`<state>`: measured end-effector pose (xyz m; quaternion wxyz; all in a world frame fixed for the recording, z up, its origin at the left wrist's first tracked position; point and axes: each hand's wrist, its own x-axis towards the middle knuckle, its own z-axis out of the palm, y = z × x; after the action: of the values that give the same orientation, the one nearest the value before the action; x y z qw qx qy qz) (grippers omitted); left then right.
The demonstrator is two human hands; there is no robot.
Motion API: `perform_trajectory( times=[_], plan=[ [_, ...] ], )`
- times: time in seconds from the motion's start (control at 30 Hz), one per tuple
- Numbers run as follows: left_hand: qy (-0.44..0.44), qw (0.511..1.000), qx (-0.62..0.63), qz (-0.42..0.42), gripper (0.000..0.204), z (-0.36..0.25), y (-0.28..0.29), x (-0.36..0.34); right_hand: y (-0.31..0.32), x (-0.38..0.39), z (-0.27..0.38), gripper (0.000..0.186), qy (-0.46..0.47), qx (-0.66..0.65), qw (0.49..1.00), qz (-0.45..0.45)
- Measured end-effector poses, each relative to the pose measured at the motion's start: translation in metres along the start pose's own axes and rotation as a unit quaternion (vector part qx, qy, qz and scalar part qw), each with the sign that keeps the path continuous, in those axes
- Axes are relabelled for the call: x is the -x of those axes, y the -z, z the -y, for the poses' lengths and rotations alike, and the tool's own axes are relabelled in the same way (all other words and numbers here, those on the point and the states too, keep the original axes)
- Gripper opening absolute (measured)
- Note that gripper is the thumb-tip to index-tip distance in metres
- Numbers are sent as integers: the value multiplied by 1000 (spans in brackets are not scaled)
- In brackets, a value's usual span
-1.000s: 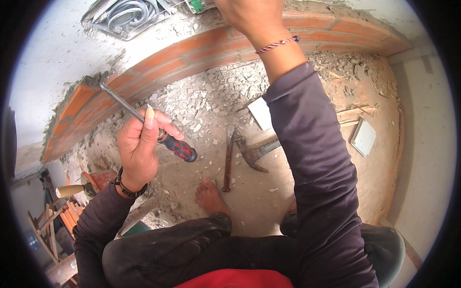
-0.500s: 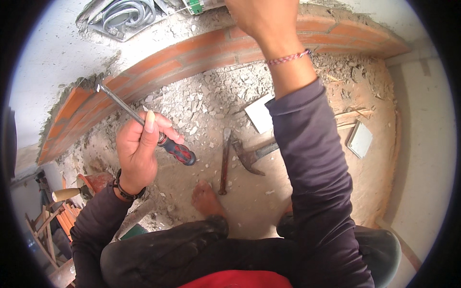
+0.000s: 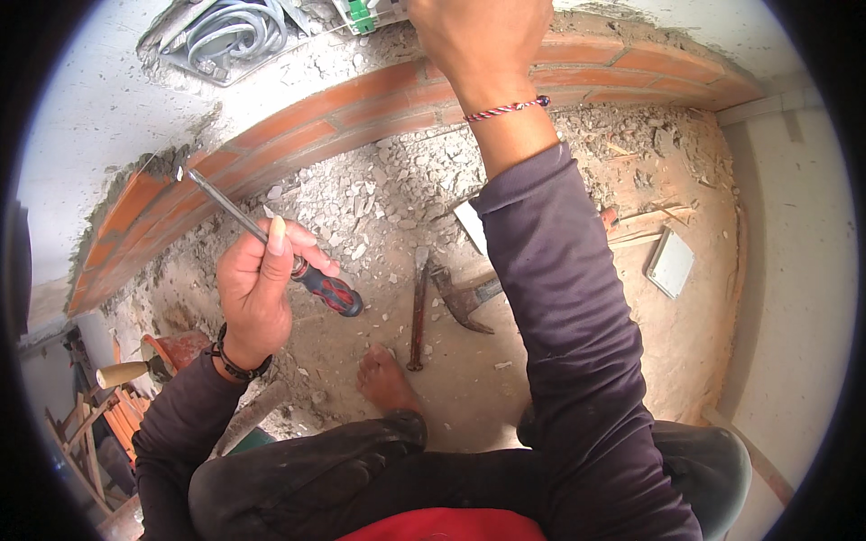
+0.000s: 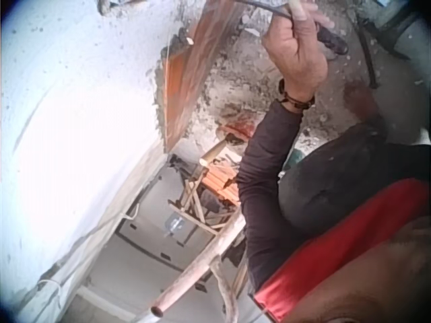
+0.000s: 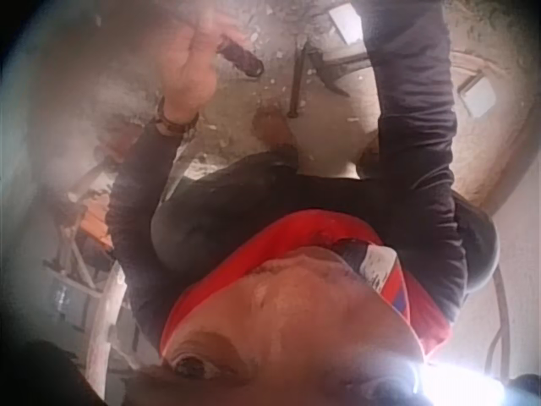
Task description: The person installs an electrical outlet by placing a faceplate over the wiring, then uses a screwdriver to secure it and prepare the connections.
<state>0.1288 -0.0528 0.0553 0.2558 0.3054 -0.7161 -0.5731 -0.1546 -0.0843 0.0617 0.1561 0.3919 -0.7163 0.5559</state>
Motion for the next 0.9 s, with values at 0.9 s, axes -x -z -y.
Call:
perform_trajectory(
  times=[0.9],
  plan=[
    [16, 999, -8, 32, 35, 3, 4, 7, -21, 11, -12, 1, 130, -66, 979, -140]
  ],
)
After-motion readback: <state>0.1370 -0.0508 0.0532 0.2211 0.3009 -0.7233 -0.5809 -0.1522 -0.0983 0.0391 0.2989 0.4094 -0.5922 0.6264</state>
